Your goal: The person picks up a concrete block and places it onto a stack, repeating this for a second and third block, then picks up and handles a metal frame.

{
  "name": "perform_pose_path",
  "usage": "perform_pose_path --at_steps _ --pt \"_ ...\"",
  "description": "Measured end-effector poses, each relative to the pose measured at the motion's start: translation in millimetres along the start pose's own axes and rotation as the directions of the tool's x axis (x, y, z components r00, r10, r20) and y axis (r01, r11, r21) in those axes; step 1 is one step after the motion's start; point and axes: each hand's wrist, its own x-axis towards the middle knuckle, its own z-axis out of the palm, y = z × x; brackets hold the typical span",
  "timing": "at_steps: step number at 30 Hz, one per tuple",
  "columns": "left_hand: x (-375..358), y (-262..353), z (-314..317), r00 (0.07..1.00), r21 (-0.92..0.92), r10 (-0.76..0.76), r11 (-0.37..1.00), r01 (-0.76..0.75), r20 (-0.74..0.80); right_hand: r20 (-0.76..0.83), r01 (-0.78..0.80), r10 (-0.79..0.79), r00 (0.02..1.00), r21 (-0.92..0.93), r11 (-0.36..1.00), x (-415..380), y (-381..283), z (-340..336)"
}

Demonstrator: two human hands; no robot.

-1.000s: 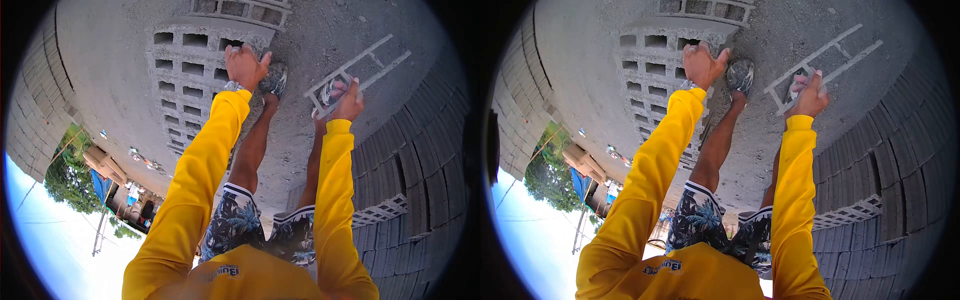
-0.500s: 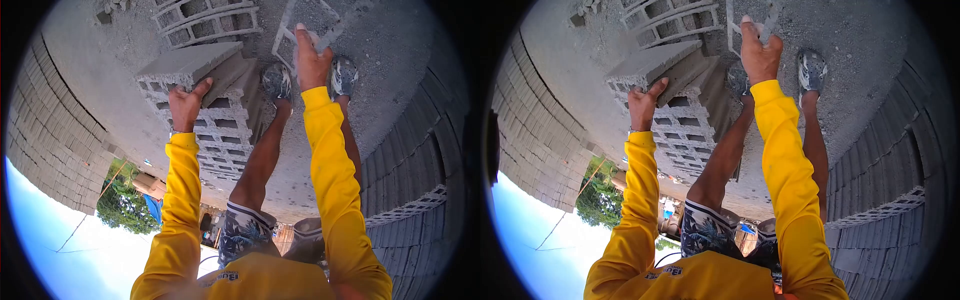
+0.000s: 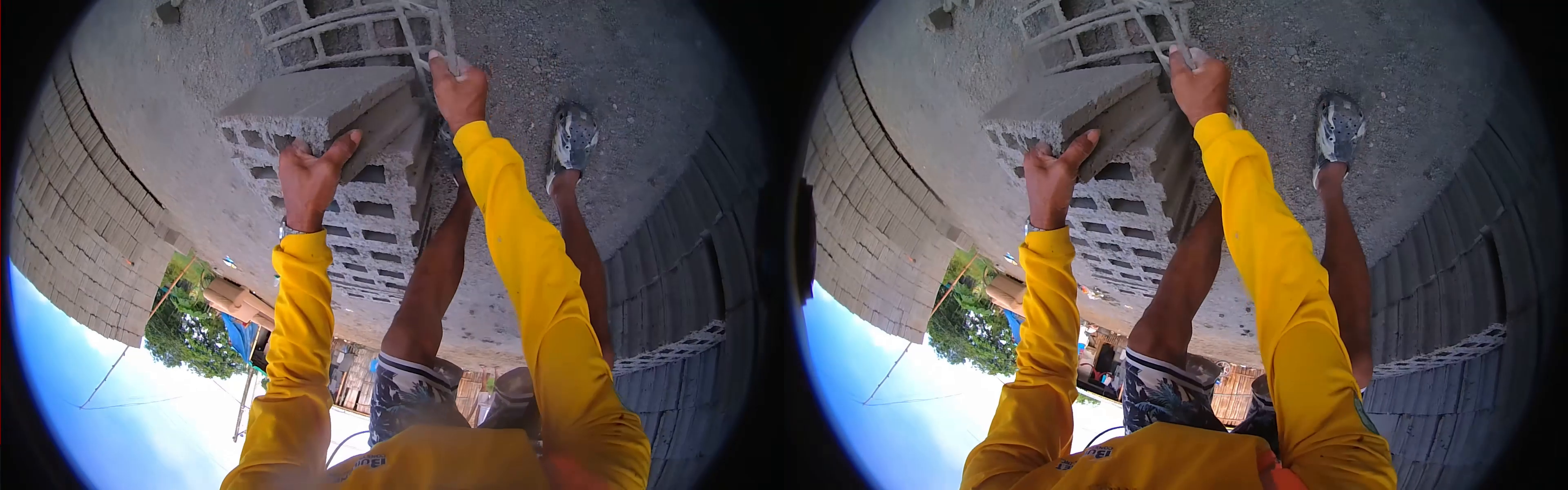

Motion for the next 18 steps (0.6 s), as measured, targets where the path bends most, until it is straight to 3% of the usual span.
perform_pose_path --at_steps 1,2,4,6,7,9,11,14,18 --pt "1.1 -4.1 1.6 0.999 -0.015 0.032 0.999 -0.033 -0.007 -0.022 0.034 -0.037 0.999 -0.129 0.991 4.9 -1.4 1.8" --pt "2.4 -8.9 2.1 0.998 -0.026 0.054 0.998 -0.054 -0.026 0.015 0.050 -0.050 0.999 0.004 0.999 16.1 -0.1 -0.3" --pt "0.7 -16.7 -2.9 0.998 0.049 -0.055 0.997 0.054 0.010 0.080 -0.004 -0.015 0.997 0.239 0.971 16.0 -48.8 -30.4" --pt "3.2 -17.7 -2.4 0.996 0.028 -0.091 0.995 0.091 0.010 0.025 0.047 -0.056 0.998 0.276 0.960 23.4 -98.3 -42.3" --pt "5.1 -23.1 2.0 0.999 -0.090 -0.039 0.995 0.040 0.015 -0.010 0.102 -0.104 0.995 0.302 0.948 33.2 -113.5 -42.0" --pt "3.7 -26.8 3.1 1.000 -0.084 -0.017 0.996 0.017 -0.003 0.043 0.220 -0.249 0.967 0.342 0.914 40.2 -100.2 -40.0" --pt "6.7 -21.0 2.2 1.000 -0.039 0.001 0.999 -0.001 -0.016 0.118 0.072 -0.108 0.987 0.278 0.958 28.2 -77.9 -25.6" --pt "2.2 -13.0 1.9 1.000 0.014 0.006 1.000 -0.006 -0.022 0.179 0.017 -0.040 0.983 0.127 0.992 26.3 -46.9 -5.8" --pt "4.0 -12.0 3.7 0.999 -0.024 0.018 1.000 -0.019 -0.042 0.122 0.192 -0.208 0.971 0.131 0.973 29.4 -59.3 -24.5"
